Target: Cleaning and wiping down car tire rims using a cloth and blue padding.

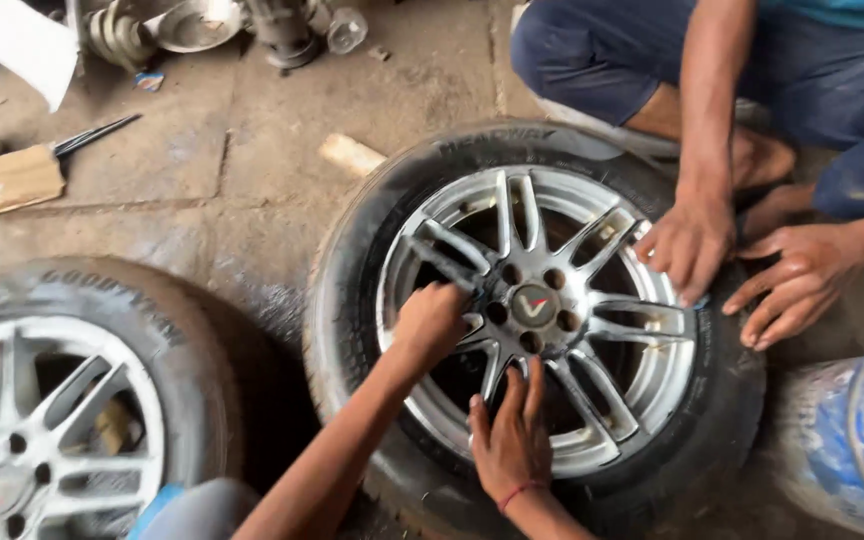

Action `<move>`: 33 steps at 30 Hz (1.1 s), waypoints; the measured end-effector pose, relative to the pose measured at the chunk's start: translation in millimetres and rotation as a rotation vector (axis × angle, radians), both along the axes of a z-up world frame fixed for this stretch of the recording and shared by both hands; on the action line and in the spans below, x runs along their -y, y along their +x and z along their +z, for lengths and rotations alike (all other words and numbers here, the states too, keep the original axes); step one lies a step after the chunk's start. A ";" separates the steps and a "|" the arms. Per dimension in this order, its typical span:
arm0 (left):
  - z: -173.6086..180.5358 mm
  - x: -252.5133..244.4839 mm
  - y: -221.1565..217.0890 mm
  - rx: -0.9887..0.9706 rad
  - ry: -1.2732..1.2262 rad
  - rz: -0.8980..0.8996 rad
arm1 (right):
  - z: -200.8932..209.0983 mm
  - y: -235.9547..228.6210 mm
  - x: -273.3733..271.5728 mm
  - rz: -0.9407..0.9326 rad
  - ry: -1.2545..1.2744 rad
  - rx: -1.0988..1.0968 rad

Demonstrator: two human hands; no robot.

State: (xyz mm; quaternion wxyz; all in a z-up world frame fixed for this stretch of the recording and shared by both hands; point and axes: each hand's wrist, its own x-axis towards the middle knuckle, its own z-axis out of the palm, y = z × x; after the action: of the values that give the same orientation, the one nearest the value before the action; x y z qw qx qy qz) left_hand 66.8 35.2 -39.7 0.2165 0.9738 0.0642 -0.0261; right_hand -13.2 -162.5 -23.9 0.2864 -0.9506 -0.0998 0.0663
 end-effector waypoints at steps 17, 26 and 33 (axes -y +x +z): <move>17.1 -18.0 -16.0 0.239 0.007 -0.126 | 1.3 4.2 3.4 0.019 0.025 0.047; 41.9 -15.0 -45.1 -0.149 0.042 -0.087 | 7.4 1.8 -0.5 0.042 0.024 0.154; 16.8 -35.9 -76.8 0.171 0.079 -0.288 | 5.9 -7.4 3.0 0.023 0.032 0.044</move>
State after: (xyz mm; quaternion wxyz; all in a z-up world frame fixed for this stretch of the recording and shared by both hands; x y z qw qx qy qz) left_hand -10.1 71.1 -22.8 0.1766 0.9794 -0.0937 0.0286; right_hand -20.6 -165.5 -18.0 0.2984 -0.9459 -0.1181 0.0473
